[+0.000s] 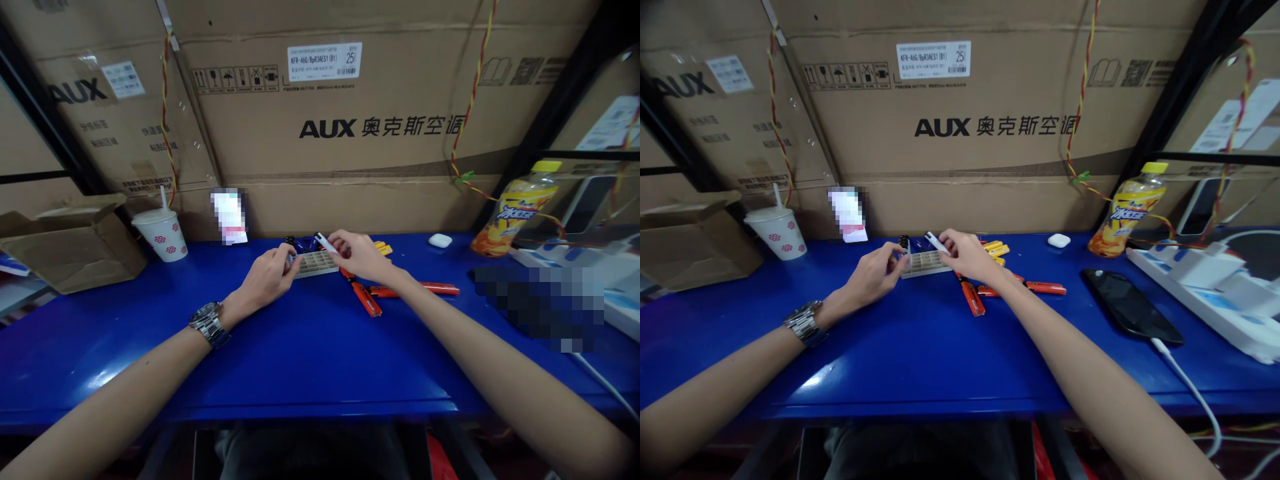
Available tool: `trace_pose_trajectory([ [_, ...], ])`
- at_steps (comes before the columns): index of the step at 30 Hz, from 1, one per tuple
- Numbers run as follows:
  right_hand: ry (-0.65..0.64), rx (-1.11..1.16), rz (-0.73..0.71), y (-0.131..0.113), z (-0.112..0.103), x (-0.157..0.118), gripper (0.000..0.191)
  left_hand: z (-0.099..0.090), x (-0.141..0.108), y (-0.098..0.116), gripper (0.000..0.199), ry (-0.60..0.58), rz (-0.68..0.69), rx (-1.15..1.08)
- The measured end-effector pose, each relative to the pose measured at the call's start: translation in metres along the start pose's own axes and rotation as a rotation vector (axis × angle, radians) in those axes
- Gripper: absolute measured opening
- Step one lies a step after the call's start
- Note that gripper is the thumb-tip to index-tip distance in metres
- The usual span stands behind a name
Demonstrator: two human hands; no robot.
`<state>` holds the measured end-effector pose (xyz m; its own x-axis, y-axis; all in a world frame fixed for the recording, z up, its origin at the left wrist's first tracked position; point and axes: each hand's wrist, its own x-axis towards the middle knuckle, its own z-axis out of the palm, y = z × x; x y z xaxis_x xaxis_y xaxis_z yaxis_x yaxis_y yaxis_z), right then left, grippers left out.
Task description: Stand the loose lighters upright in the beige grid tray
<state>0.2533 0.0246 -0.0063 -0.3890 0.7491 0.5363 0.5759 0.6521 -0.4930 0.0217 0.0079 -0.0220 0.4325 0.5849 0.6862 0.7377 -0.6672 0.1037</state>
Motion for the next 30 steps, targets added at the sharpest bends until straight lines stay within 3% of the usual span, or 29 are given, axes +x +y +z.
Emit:
trace_pose_trajectory([
  [5,0.031,0.046,-0.122,-0.019,0.024,-0.001,0.026,0.003,-0.001,0.014,0.026,-0.041,0.023,-0.075],
  [8,0.052,0.049,-0.171,-0.025,0.031,-0.003,0.025,0.005,-0.003,0.019,0.021,0.021,-0.037,-0.136],
  [15,-0.026,0.018,-0.256,-0.028,0.034,-0.007,0.032,0.002,-0.001,0.025,0.01,0.084,-0.205,-0.294],
  [21,-0.074,-0.128,-0.273,-0.026,0.031,-0.009,0.018,0.0,0.002,0.022,0.011,0.175,-0.402,-0.536],
  [25,-0.126,-0.207,-0.274,-0.02,0.029,-0.008,0.012,0.003,0.004,0.017,0.016,0.241,-0.439,-0.759],
  [30,-0.177,-0.21,-0.279,-0.015,0.029,-0.008,0.012,0.001,0.006,0.015,0.043,0.145,-0.553,-0.945],
])
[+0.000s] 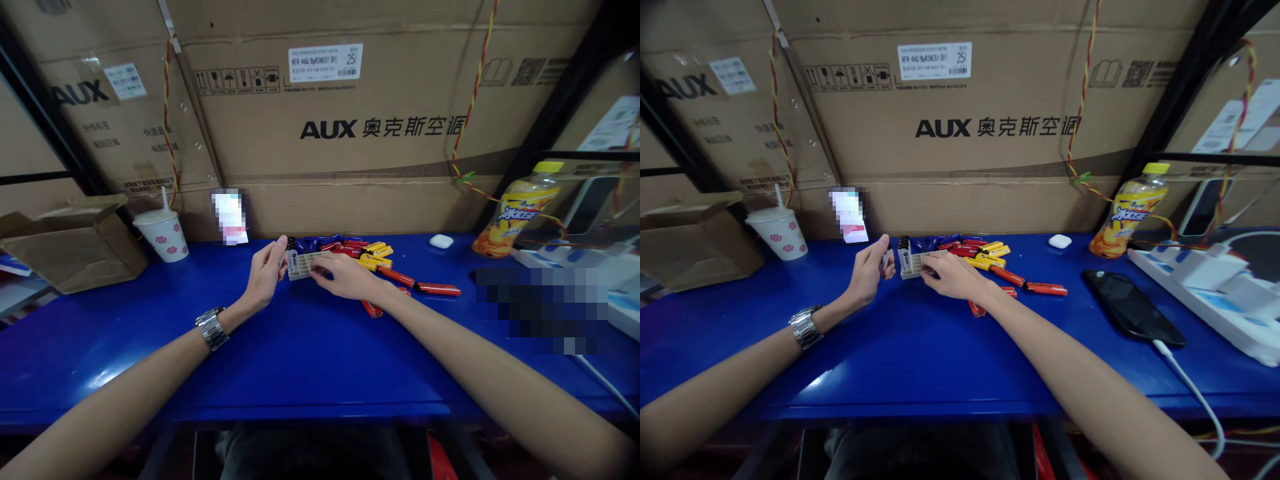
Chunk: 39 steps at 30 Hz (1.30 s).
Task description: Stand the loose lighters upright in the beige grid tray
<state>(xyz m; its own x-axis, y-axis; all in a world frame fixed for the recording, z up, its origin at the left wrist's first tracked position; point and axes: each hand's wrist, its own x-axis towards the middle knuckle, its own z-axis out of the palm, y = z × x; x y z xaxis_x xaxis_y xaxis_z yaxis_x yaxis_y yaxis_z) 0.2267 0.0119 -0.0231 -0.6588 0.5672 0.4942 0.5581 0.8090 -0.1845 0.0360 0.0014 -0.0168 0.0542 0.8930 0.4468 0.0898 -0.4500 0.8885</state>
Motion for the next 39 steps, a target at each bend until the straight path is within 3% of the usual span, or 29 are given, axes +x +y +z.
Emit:
trace_pose_trajectory([
  [3,-0.021,-0.009,-0.003,-0.0012,-0.0009,0.0,0.012,-0.0018,-0.0009,0.0025,0.047,0.04,-0.047,0.121],
  [7,-0.024,-0.001,-0.012,-0.0025,-0.0025,0.0005,0.011,-0.0045,-0.0004,0.0045,0.038,0.082,0.005,0.46],
  [10,-0.027,-0.003,-0.019,-0.0015,-0.0024,0.0006,0.012,-0.0053,0.0007,0.0041,0.036,0.097,0.028,0.548],
  [22,-0.061,0.009,0.004,-0.002,-0.003,-0.0003,0.013,-0.0059,-0.0002,0.0075,0.045,0.102,0.058,0.564],
  [28,-0.055,0.004,0.001,-0.0007,-0.0018,-0.0004,0.013,-0.0045,0.0006,0.0075,0.036,0.115,0.147,0.668],
  [33,-0.065,-0.019,0.007,-0.0015,-0.0021,0.0,0.013,-0.0036,0.0002,0.0078,0.036,0.106,0.127,0.679],
  [39,-0.063,-0.018,-0.006,0.001,-0.0011,-0.0004,0.013,-0.0053,0.0016,0.0025,0.046,0.108,0.148,0.635],
])
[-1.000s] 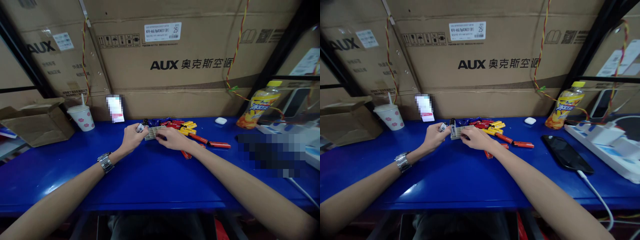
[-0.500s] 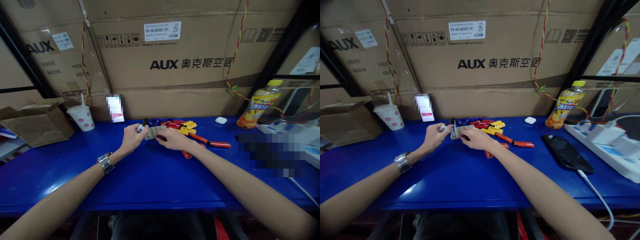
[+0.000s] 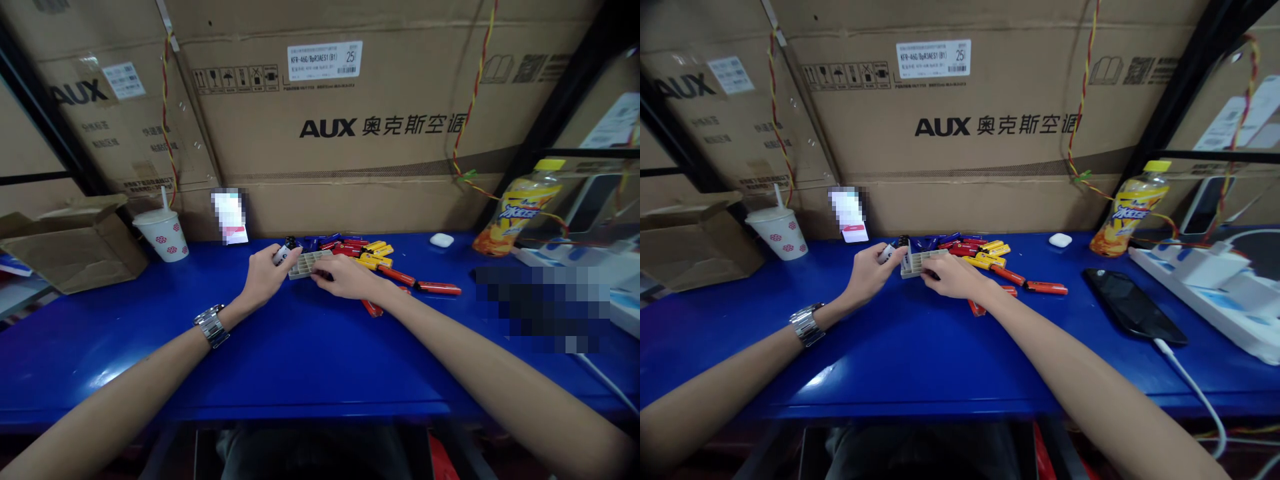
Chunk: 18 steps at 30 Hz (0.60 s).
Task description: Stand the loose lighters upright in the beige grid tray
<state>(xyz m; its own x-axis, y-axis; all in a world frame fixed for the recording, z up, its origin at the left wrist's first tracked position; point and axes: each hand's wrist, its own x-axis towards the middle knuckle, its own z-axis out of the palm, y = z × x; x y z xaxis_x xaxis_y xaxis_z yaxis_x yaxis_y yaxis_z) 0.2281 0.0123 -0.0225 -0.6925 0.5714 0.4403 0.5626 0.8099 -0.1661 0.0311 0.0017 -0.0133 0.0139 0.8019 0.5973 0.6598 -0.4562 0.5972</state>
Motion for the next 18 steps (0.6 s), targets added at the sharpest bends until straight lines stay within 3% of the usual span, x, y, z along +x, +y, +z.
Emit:
trace_pose_trajectory([
  [6,0.013,-0.018,0.009,0.002,-0.002,0.0,0.012,-0.002,0.001,-0.005,0.036,-0.088,0.036,0.017],
  [12,0.047,-0.086,0.109,0.013,-0.009,-0.003,0.015,-0.005,0.006,-0.007,0.036,0.036,0.279,0.176],
  [18,0.068,-0.08,0.177,0.027,-0.012,-0.008,0.016,-0.004,0.004,-0.008,0.021,-0.095,0.197,0.011],
])
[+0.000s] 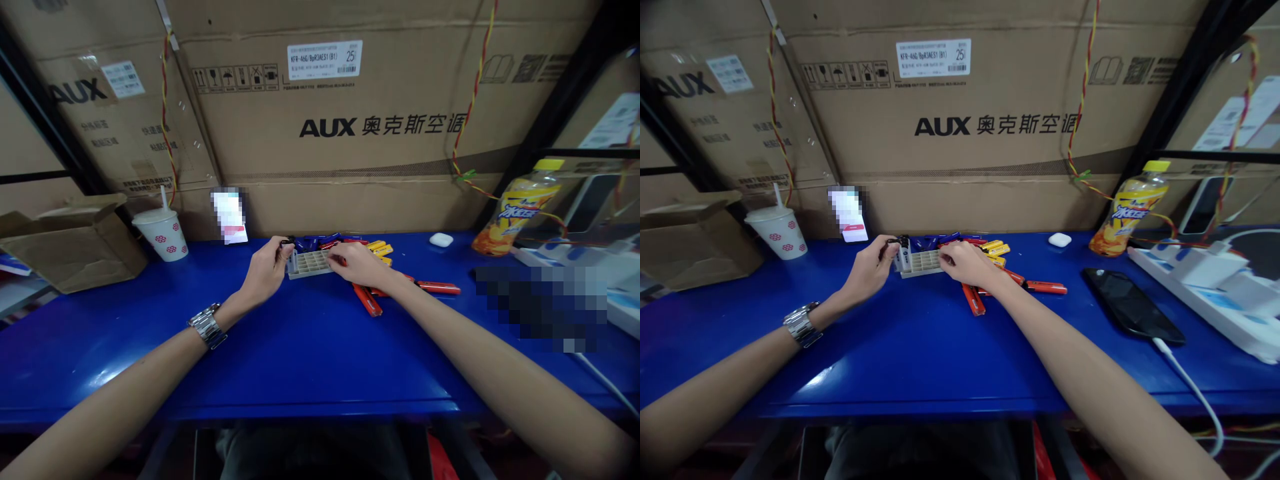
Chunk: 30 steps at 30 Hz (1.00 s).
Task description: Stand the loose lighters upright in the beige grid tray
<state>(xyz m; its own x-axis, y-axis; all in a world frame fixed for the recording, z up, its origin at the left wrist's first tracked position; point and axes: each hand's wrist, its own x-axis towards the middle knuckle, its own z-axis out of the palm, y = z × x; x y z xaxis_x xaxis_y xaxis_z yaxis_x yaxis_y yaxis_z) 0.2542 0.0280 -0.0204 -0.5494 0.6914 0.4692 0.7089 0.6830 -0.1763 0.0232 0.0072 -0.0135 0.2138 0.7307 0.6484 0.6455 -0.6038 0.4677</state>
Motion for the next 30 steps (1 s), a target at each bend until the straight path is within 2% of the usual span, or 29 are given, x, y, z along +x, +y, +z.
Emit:
trace_pose_trajectory([
  [3,0.003,0.028,0.007,0.0,0.0,0.0,0.016,0.003,-0.002,-0.004,0.017,-0.017,-0.009,0.0],
  [11,-0.028,-0.054,0.005,-0.003,-0.005,0.002,0.019,0.003,-0.002,-0.015,0.022,-0.069,0.113,0.278],
  [14,-0.018,-0.058,0.055,-0.001,-0.011,0.002,0.019,0.001,-0.001,-0.018,0.023,-0.137,0.152,0.372],
  [17,-0.019,-0.098,0.165,0.001,-0.023,0.001,0.025,-0.001,0.0,-0.018,0.024,-0.23,0.211,0.438],
  [22,-0.179,-0.18,0.221,0.008,-0.047,-0.002,0.017,-0.003,0.001,-0.011,0.025,-0.289,0.22,0.538],
  [24,-0.205,-0.212,0.253,0.012,-0.051,-0.003,0.016,-0.004,0.001,-0.01,0.026,-0.291,0.202,0.578],
  [30,-0.319,-0.247,0.296,0.012,-0.043,-0.002,0.024,-0.003,-0.003,-0.007,0.033,-0.212,0.171,0.658],
])
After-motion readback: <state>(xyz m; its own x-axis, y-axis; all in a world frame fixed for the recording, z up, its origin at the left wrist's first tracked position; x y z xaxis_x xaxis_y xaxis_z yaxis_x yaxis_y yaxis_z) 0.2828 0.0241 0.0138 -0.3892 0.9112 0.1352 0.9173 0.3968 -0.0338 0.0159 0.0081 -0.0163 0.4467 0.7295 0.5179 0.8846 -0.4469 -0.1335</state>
